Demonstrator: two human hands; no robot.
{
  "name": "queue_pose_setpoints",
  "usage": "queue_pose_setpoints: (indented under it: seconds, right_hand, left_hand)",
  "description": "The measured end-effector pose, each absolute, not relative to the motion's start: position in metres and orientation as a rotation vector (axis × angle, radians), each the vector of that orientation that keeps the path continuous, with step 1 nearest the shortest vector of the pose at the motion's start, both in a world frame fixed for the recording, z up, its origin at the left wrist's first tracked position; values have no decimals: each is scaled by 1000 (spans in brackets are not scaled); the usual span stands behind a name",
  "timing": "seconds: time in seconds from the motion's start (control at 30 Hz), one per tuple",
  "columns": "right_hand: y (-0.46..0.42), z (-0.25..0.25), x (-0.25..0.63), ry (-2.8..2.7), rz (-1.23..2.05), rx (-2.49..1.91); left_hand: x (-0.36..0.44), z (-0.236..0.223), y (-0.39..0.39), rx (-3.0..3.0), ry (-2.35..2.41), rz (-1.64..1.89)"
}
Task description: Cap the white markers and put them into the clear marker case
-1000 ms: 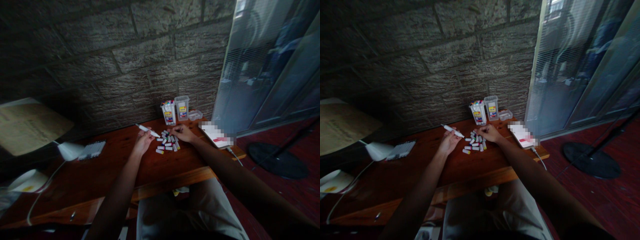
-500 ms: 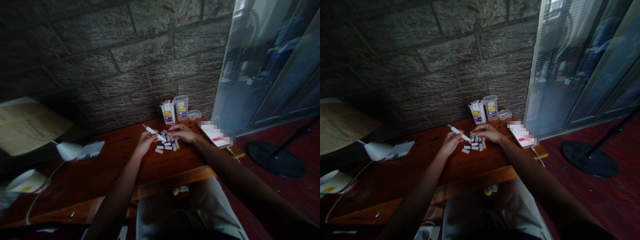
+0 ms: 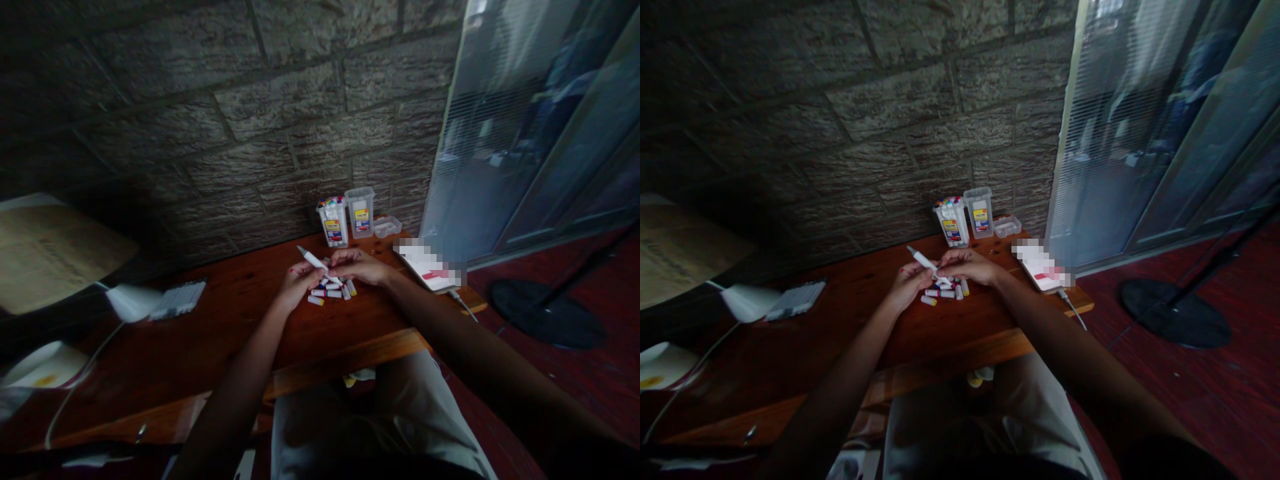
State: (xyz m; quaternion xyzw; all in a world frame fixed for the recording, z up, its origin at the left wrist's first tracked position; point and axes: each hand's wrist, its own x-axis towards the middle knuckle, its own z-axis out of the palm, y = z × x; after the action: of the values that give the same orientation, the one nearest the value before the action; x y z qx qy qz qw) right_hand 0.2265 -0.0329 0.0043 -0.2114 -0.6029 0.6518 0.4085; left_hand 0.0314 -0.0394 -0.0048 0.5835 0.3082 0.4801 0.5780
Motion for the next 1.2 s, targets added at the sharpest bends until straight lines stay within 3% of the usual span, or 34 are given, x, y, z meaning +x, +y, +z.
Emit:
queue_pose_setpoints:
  seconds: [0.3,1.2]
  right_hand:
    - [-31,10,233,-1155,1798,-420]
    - [-28,3,231,-1346,1731,-398]
  left_hand:
    - [28,-3,-41,1421,810,1079]
    - [27,-2,-44,1595,882,1041]
